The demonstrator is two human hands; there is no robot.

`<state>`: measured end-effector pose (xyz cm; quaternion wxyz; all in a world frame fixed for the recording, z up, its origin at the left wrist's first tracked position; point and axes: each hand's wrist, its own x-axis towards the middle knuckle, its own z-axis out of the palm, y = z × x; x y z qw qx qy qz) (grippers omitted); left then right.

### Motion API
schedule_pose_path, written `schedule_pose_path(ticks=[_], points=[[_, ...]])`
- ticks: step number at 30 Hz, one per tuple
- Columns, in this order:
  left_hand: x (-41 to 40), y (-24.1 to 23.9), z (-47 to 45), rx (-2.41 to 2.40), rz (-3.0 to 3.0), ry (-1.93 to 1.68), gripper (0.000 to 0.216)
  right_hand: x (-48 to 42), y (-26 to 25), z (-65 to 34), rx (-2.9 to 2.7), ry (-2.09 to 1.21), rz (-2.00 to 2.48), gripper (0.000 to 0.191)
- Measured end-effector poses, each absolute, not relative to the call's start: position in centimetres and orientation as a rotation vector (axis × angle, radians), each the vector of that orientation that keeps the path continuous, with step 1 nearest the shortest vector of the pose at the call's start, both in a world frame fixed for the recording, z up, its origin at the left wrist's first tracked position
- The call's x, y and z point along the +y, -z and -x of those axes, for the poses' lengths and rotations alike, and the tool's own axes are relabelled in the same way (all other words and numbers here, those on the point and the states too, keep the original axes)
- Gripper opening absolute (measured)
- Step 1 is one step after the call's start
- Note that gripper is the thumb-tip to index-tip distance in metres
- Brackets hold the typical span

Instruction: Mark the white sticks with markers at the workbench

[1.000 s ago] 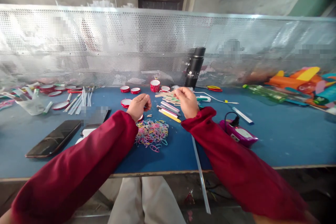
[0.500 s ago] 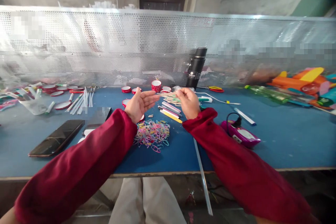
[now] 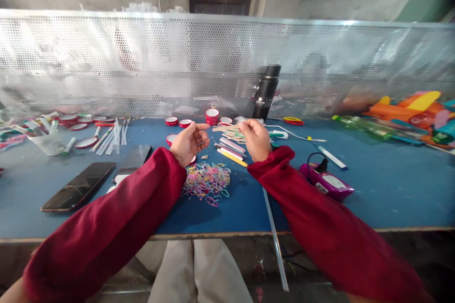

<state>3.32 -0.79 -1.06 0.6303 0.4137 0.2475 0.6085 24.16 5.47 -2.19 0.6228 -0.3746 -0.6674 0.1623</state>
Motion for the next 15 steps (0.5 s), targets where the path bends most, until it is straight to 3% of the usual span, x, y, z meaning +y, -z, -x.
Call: schedule_pose_path(ticks=[15], points=[[-1.6,1.7,-4.2,0.667,-1.160,-1.070,0.022,3.3,1.8,-22.6,-1.745,-0.618,0.675,0.022]])
